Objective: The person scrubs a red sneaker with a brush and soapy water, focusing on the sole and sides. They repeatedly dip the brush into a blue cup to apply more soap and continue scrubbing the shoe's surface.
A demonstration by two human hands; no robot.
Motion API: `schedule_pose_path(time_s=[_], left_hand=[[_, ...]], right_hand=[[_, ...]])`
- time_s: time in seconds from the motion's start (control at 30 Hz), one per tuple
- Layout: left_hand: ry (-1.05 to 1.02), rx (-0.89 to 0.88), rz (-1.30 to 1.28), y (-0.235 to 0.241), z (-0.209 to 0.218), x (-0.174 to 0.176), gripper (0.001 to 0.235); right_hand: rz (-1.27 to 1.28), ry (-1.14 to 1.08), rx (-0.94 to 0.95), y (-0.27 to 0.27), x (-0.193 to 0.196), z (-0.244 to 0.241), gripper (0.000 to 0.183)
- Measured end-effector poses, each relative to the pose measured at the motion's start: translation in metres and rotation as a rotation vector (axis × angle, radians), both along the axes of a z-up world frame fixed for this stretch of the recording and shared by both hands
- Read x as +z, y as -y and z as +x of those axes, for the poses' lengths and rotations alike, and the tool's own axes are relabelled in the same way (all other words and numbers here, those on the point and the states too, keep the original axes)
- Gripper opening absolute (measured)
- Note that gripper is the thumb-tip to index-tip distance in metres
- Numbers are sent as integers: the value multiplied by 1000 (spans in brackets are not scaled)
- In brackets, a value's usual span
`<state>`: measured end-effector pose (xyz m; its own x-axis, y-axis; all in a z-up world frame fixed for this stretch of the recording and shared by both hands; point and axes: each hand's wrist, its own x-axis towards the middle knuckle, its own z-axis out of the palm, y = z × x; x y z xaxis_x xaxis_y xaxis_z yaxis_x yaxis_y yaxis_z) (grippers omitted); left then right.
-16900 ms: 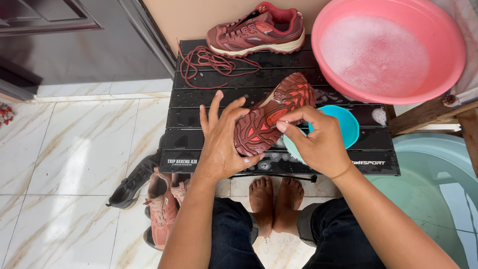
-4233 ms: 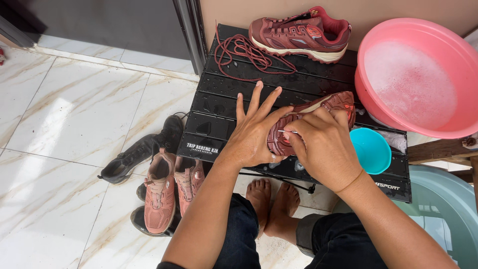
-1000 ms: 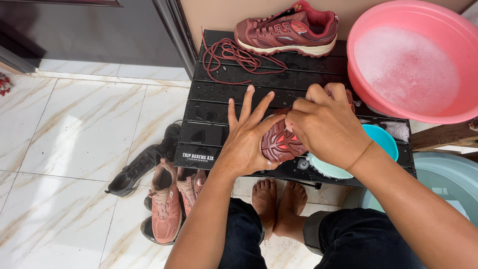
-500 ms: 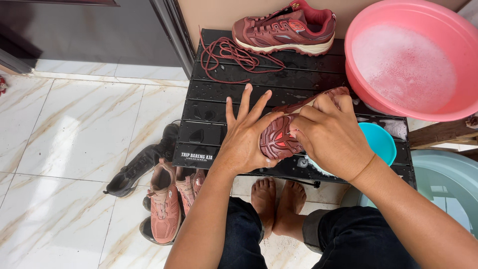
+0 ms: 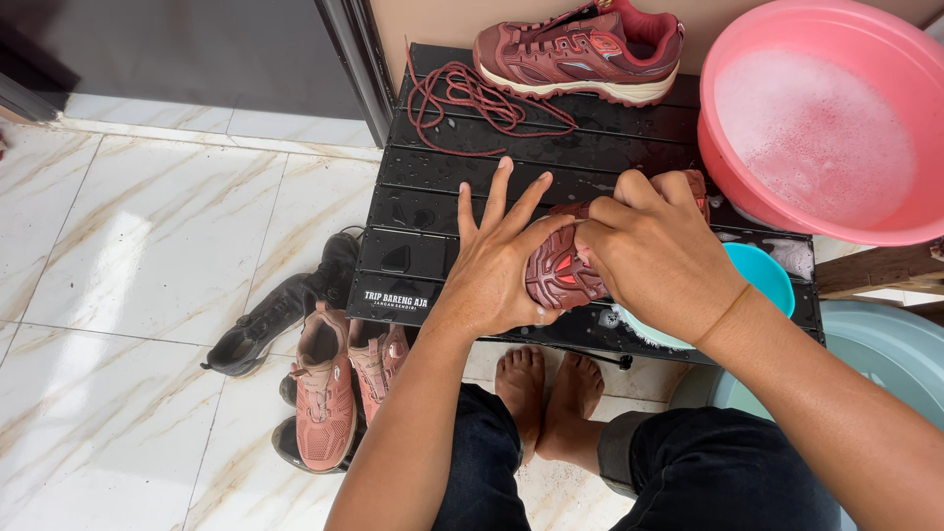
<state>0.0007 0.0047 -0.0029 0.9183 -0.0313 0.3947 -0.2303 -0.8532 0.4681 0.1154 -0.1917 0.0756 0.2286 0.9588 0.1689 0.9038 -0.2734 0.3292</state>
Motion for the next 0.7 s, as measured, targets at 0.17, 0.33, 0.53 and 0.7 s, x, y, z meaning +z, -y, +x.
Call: schedule_pose_path(time_s=[0.17,0.33,0.53,0.7], left_hand=[[25,-12,-17,1,3,-3,112],[30,2,5,0,2,-2,113],[10,28,38,-1,1,0,122],[0,11,14,-1,1,1,118]], right_hand=[[-23,-37,-52,-4,-1,18,14],[-28,-181,-129,-4,-3,26,13],[232,-102,-180,14,7,44,3],[39,-246,-78,8,0,17,17]])
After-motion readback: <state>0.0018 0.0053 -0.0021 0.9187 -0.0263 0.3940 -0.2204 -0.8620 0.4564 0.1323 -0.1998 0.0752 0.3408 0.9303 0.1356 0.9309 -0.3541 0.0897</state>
